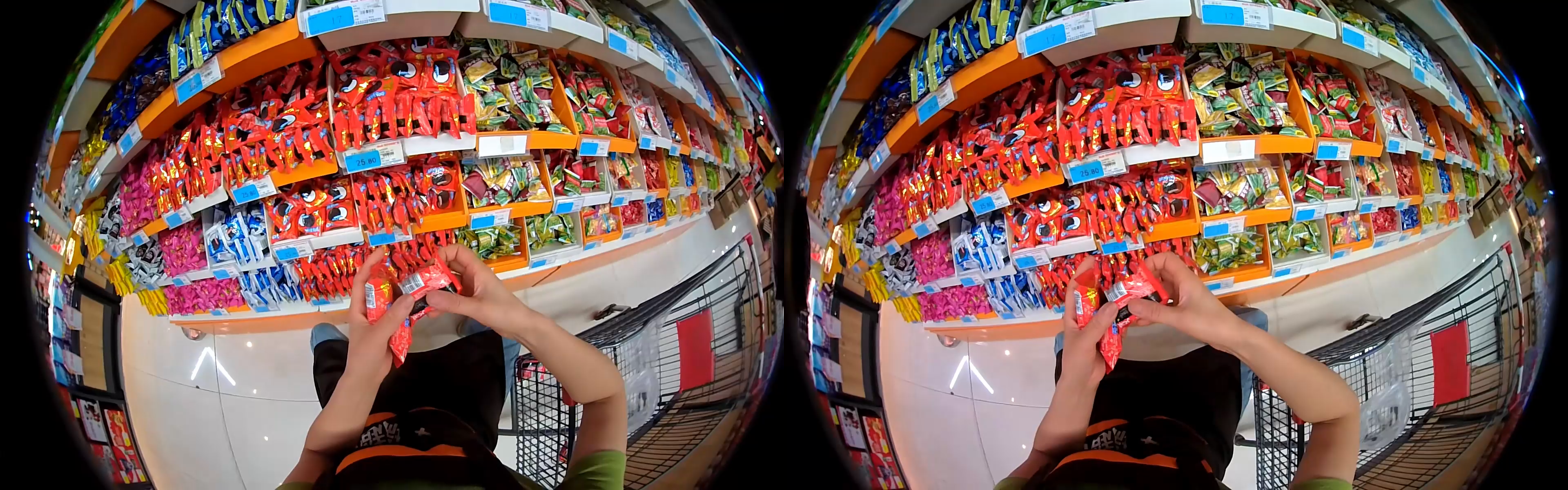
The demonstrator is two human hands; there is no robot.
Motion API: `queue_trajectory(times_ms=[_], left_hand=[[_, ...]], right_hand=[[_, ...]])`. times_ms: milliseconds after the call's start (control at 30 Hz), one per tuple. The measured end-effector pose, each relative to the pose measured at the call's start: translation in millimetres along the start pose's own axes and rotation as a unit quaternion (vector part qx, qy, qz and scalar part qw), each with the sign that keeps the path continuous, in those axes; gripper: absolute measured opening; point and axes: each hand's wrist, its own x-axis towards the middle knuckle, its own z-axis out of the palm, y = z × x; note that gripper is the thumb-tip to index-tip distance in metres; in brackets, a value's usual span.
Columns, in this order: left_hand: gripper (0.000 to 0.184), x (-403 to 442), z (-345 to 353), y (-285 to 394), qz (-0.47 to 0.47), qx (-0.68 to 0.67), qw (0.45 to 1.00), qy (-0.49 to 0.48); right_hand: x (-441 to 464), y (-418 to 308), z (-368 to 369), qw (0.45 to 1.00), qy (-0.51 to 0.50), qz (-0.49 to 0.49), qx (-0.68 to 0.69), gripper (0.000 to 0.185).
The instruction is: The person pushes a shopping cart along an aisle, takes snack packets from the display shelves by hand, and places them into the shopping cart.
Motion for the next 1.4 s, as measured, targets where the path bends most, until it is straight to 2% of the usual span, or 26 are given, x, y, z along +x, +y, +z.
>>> queue_trajectory(times_ms=[67, 167, 267, 367, 467, 567, 600, 667, 767, 800, 933, 967, 1000, 1200, 1300, 1400], left_hand=[[0.071, 0.1, 4.0, 2.8, 0.01, -0.018, 1.0, -0.003], [0.07, 2.2, 4.9, 0.5, 0.051, 0.027, 0.998, -0.008], [0.069, -0.5, 3.7, 0.8, 0.013, 0.052, 0.999, -0.009], [0.069, -1.2, 3.0, -13.3, -0.006, 0.049, 0.999, -0.019], [0.067, -5.3, 3.0, -23.4, -0.024, 0.073, 0.997, -0.011], [0.067, -7.3, 8.6, -21.1, -0.04, 0.077, 0.996, -0.029], [0.067, -6.5, 6.0, -22.1, -0.044, 0.102, 0.993, -0.04], [0.061, -8.0, 2.6, -24.8, -0.066, 0.168, 0.982, -0.052], [0.051, -12.2, 3.8, -33.9, -0.102, 0.133, 0.982, -0.088], [0.045, -15.7, 6.4, -36.8, -0.114, 0.103, 0.986, -0.07], [0.047, -27.0, 12.0, -48.2, -0.123, 0.041, 0.992, -0.01], [0.048, -27.9, 13.7, -49.6, -0.119, 0.022, 0.993, -0.003], [0.048, -28.5, 15.7, -49.9, -0.115, 0.004, 0.993, 0.005], [0.041, -25.2, 12.6, -44.8, -0.122, -0.045, 0.991, -0.005], [0.036, -27.8, 15.3, -44.1, -0.131, -0.065, 0.989, -0.003], [0.033, -29.4, 14.8, -44.1, -0.148, -0.082, 0.986, -0.005]], right_hand=[[-1.7, -11.0, -3.6, 0.999, -0.017, 0.035, 0.023, 0.034], [-3.9, -13.3, -5.8, 1.0, -0.011, -0.006, 0.006, 0.036], [-8.2, -20.6, -1.2, 0.998, 0.037, -0.035, -0.028, 0.031], [-3.6, -9.0, -10.1, 0.972, 0.097, -0.131, -0.17, 0.024], [-5.9, -19.7, -14.2, 0.98, 0.107, -0.073, -0.153, 0.02], [-6.4, -24.4, -14.0, 0.982, 0.09, -0.079, -0.145, 0.021], [-2.4, -17.3, -17.2, 0.978, 0.084, -0.123, -0.145, 0.025], [-4.5, -22.7, -18.6, 0.984, 0.068, -0.088, -0.136, 0.027], [-2.3, -21.2, -22.1, 0.986, 0.033, -0.077, -0.146, 0.029], [-1.7, -21.0, -22.8, 0.984, 0.026, -0.083, -0.155, 0.029], [-4.0, -18.4, -26.4, 0.991, 0.002, -0.057, -0.118, 0.021], [-3.4, -18.5, -27.5, 0.994, -0.005, -0.047, -0.102, 0.022], [-3.4, -23.4, -27.6, 0.986, -0.032, -0.084, -0.139, 0.029], [-5.7, -22.2, -26.4, 0.985, -0.114, -0.078, -0.105, 0.031], [-7.2, -26.2, -27.6, 0.984, -0.136, -0.041, -0.111, 0.038], [-6.9, -24.9, -25.2, 0.975, -0.144, -0.092, -0.144, 0.042]])
